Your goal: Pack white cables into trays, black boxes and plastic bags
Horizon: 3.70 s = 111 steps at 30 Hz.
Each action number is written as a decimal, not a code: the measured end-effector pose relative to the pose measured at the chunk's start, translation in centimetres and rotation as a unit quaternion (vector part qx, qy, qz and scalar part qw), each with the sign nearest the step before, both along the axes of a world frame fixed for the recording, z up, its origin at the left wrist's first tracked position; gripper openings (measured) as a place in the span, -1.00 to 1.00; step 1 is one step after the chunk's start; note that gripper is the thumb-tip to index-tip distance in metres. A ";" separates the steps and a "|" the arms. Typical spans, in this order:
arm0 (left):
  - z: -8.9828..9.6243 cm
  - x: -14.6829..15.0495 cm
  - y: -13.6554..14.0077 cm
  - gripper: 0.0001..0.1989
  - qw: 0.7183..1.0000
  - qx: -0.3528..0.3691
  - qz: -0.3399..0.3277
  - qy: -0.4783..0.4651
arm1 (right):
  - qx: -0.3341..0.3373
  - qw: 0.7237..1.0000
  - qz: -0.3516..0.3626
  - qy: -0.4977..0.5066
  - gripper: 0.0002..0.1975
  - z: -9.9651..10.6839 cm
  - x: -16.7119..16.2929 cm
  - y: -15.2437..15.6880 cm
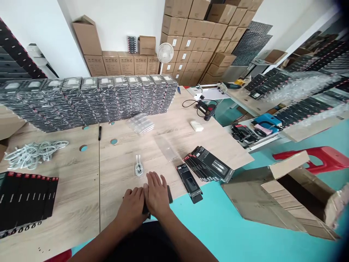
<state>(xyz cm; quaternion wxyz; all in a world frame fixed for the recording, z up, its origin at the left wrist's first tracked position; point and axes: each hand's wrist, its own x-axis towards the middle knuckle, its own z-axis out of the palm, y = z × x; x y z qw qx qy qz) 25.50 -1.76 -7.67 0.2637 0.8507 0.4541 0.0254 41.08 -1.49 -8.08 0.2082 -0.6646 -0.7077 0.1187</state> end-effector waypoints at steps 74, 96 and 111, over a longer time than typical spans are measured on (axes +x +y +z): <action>-6.2 -14.8 -1.0 -0.23 0.882 -0.146 0.359 -0.269 | -0.149 0.960 0.131 -0.198 -0.35 -2.9 -5.1 2.6; -7.1 -13.3 0.9 -0.35 0.881 -0.138 0.392 -0.228 | -0.147 0.964 0.192 -0.110 -0.31 -4.3 -2.1 1.3; -6.3 -15.7 2.3 -0.18 0.992 -0.034 0.118 -0.019 | -0.115 0.935 0.320 -0.098 -0.31 -0.8 -2.7 4.8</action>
